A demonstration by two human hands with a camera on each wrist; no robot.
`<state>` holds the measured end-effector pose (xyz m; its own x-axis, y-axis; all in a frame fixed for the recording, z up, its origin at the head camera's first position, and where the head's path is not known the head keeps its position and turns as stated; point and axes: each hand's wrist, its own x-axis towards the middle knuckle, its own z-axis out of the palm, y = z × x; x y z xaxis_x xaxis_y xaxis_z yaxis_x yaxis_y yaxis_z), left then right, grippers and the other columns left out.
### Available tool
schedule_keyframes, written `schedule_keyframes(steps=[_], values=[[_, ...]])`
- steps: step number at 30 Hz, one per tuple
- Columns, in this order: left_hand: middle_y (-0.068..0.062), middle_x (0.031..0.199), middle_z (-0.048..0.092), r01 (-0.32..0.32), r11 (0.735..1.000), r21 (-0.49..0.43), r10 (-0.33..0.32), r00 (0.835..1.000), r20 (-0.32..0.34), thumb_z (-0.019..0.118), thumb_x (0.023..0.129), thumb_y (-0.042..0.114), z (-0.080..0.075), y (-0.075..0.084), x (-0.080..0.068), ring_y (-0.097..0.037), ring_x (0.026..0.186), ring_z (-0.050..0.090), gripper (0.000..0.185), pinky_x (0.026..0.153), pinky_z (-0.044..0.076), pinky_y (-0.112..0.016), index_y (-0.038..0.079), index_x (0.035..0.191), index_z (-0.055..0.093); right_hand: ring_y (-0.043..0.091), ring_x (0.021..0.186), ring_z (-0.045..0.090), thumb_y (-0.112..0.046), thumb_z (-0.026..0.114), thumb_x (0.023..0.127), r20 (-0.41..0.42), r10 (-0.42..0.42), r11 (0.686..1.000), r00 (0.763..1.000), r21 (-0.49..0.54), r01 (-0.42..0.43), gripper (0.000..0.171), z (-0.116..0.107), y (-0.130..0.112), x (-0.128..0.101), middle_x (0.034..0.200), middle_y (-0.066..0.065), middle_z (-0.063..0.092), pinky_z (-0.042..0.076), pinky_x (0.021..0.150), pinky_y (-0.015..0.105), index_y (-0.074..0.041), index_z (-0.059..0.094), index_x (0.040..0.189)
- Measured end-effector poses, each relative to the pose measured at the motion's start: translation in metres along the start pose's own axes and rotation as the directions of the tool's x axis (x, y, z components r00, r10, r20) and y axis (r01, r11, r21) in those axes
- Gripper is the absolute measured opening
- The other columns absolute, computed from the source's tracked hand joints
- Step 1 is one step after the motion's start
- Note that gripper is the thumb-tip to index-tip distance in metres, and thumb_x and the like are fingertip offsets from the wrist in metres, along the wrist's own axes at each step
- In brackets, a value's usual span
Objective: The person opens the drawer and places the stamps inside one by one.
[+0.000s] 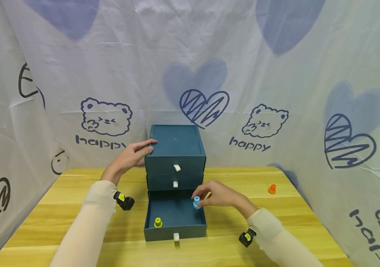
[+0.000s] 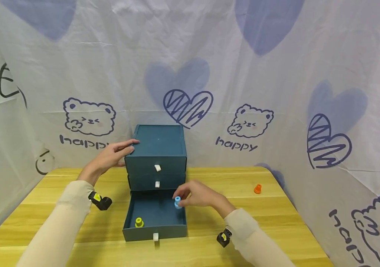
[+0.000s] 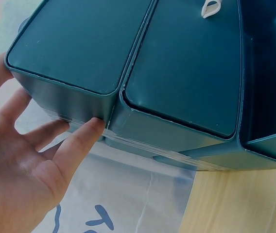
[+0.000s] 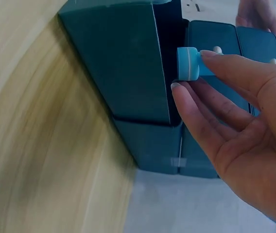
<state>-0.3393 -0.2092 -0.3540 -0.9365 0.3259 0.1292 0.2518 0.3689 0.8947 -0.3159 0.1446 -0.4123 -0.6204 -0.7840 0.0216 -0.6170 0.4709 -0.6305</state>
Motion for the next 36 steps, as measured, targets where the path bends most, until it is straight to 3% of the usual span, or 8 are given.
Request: schedule_keyframes(steps=[14,36], values=[[-0.015,0.173,0.020,0.000,1.000,-0.012,0.000,1.000,0.008,0.050,0.110,0.037,-0.003,0.003,0.000,-0.043,0.158,0.022,0.053,0.114,0.037,-0.071,0.017,0.158,0.043,0.003,0.087,0.067,-0.014,0.078,0.093,0.114,0.008,0.998,0.993,-0.056,-0.002,0.023,0.009,-0.007,0.035,0.106,0.000,0.078,0.058,0.082,0.017,-0.006,0.077,0.114],[-0.017,0.171,0.023,0.008,1.000,0.000,-0.008,1.000,0.006,0.050,0.109,0.039,-0.001,0.000,0.000,-0.044,0.156,0.025,0.054,0.114,0.038,-0.071,0.018,0.159,0.042,-0.001,0.089,0.068,-0.008,0.079,0.091,0.283,-0.042,0.997,0.958,-0.047,0.058,0.021,0.017,-0.017,0.075,0.107,0.005,0.079,0.057,0.082,0.015,-0.009,0.078,0.112]])
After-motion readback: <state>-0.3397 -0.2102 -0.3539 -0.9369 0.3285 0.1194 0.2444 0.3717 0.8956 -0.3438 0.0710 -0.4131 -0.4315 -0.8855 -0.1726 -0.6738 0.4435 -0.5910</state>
